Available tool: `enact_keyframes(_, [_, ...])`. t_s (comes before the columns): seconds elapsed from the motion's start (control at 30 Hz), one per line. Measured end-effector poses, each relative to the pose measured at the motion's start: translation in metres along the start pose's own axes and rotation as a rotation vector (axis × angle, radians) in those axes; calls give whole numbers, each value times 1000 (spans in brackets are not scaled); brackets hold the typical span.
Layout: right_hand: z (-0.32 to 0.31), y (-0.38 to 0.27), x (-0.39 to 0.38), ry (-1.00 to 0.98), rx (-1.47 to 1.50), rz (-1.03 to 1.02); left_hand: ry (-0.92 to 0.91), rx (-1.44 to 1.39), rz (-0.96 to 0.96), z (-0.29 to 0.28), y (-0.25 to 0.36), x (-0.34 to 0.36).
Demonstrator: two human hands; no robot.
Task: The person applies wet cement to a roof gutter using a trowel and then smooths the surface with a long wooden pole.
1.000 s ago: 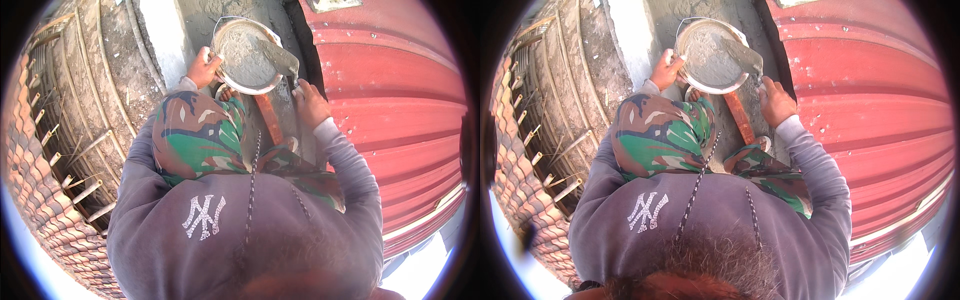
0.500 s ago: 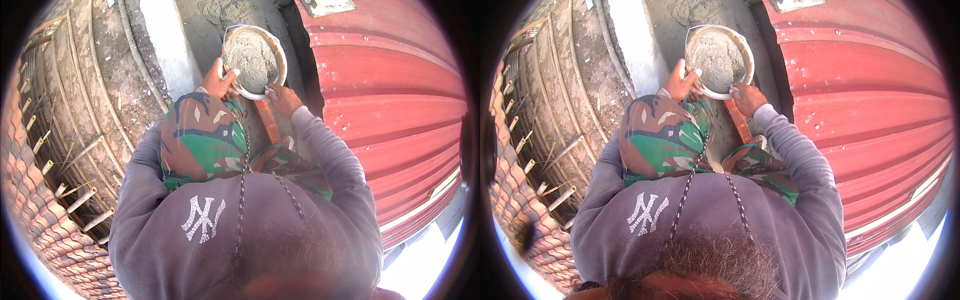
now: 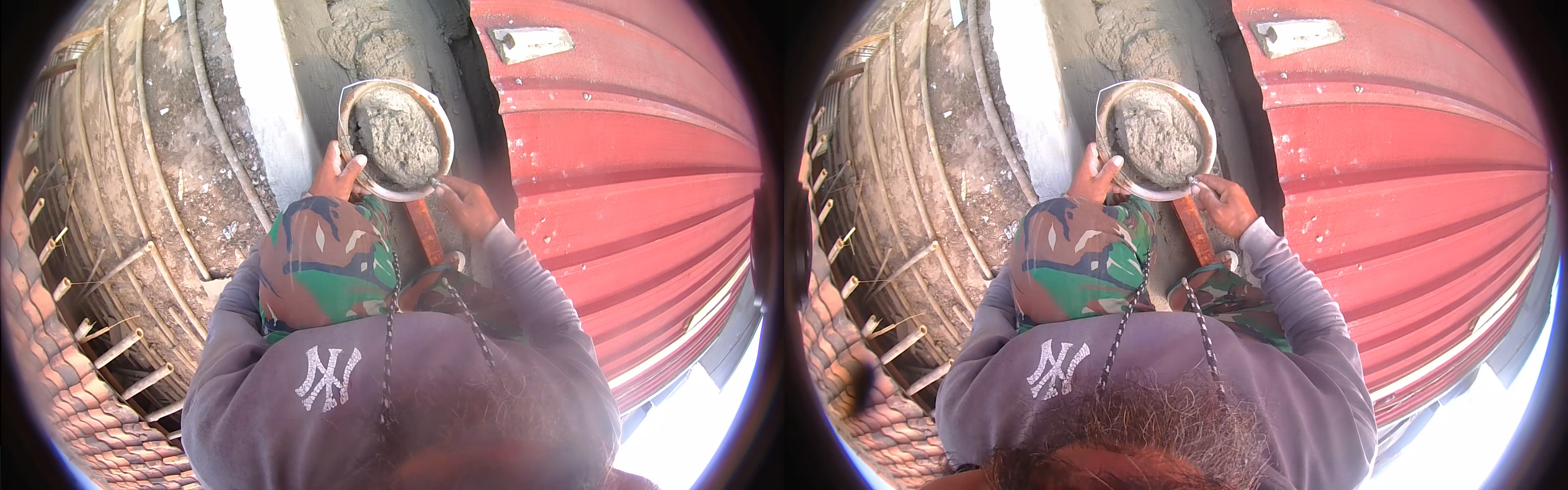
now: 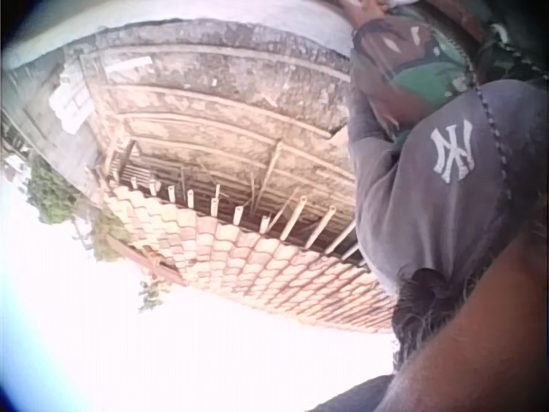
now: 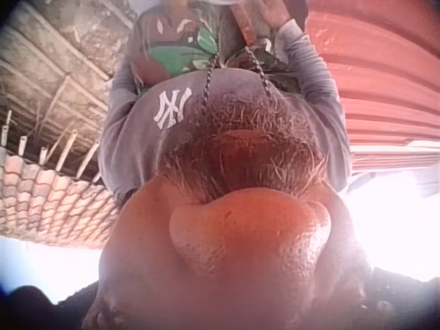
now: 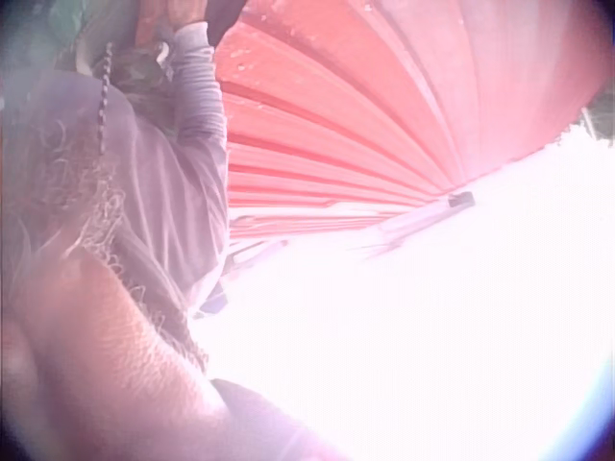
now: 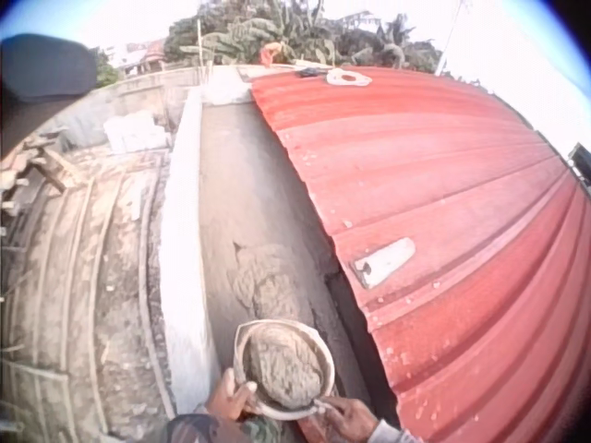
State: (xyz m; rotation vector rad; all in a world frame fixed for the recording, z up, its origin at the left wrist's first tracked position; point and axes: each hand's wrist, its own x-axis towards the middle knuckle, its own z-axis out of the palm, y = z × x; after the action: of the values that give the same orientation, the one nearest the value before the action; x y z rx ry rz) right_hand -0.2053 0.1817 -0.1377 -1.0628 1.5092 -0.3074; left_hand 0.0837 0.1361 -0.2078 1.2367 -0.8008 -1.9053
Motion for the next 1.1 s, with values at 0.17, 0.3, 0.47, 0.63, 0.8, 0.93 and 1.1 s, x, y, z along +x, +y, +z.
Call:
enact_keyframes(0.17, [-32,-37,7,52,215,59,36,30,8,-7,-12,4])
enact_keyframes(0.3, [-55,-48,64,197,396,60,5,40,12,-15,-25,11])
enact_keyframes(0.47, [-75,-16,224,627,-145,-5,-29,-54,12,-11,-20,13])
enact_keyframes(0.63, [-57,-26,285,877,-551,189,-14,16,54,-15,-26,15])
enact_keyframes(0.8, [-46,1,270,969,-570,28,-14,-18,76,-11,-22,15])
enact_keyframes(0.93, [-57,20,260,675,-531,-72,-16,-105,98,-6,-16,14])
enact_keyframes(1.1, [-96,69,305,708,-458,-254,-55,-113,-27,-8,-4,11])
